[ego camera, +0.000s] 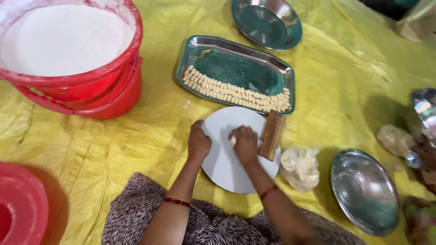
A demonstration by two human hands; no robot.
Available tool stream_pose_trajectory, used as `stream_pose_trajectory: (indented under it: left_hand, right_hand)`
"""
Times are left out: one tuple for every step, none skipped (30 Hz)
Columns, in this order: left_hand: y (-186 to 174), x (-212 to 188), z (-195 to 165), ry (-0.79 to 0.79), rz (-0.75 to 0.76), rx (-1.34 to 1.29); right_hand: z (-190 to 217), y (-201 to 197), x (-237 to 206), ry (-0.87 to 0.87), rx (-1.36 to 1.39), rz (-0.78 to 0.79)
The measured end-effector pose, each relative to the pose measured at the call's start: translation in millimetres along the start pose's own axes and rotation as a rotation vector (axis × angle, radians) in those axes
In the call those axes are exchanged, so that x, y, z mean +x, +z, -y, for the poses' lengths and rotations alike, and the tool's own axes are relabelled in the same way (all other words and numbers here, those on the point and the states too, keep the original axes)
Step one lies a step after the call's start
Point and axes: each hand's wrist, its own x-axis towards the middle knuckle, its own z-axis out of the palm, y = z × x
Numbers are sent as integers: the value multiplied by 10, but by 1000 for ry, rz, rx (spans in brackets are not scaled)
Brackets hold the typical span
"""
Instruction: The person rolls small pieces of dough between their palms to form uniform cylindrical shapes, then places them in neat rows on a metal tray. The process is repeated continuously with dough taken from a plastic bag.
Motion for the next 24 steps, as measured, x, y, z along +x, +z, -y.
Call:
stream_pose_trajectory:
  left_hand:
    - [-21,0,1,-23,21,11]
    - [-37,8,-9,-45,45,22]
    - [-48,28,-19,-64,71,32]
    - [-31,30,-132,-76,79,35]
    - [-52,23,-158,-85,90,44]
    - [-66,42,-172,-92,102,48]
    - [-69,55,-199,-106,107,46]
    - [-67,64,-230,-117,113,44]
    - [-60,69,-245,-127,120,40]
    - [-56,68,-252,-113,106,39]
    - [-46,69,-247,-99,93,39]
    - [-41,59,-239,-81,79,38]
    - [-30,65,-225,-73,71,37]
    - [-30,38,-207,-66,68,43]
    - [-29,37,-192,-61,65,43]
    - [-21,16,-173,-61,74,35]
    - [-41,18,-169,-58,81,25]
    - [-36,-3,-149,-61,90,18]
    - [-53,-10,-154,-55,90,19]
    - [-57,-24,-150,-51,89,18]
    - [-67,-38,-157,-47,88,19]
    - [-75,-56,-163,-52,91,20]
    - [-83,-70,-171,-55,93,22]
    - [-94,-87,-180,-59,94,25]
  right_hand:
    - [-48,113,230,-69,-99,-58]
    - [-95,228,450,-135,-197,-119]
    - [-138,333,659,-82,-202,-136]
    - [-214,321,808,-29,-210,-154]
    - [-226,366,847,-60,-185,-157]
    - [-239,380,892,-91,-164,-162]
    - [-252,344,906,-122,-149,-166]
    - [-221,296,862,-74,-158,-84]
    - [-160,242,759,-26,-168,-2]
    - [-94,163,619,22,-178,83]
    - [-26,70,445,-90,-323,-95]
    - [38,-33,259,-204,-469,-277]
    - [91,-141,63,-246,-389,-221]
    - [149,-256,-174,-283,-304,-164]
    - [156,-375,-330,-271,-174,-10]
    - [127,-500,-480,-258,-43,138]
    - [128,-616,-569,-242,89,281]
    - [87,-683,-648,-165,209,202]
    - [65,-745,-696,-88,329,125]
    - [51,-755,-732,-11,447,49]
    - [42,-740,-729,-43,360,5]
    - [37,-690,-691,-76,276,-40]
    - [39,-607,-628,-111,192,-86]
    - [52,-496,-547,-114,118,-70]
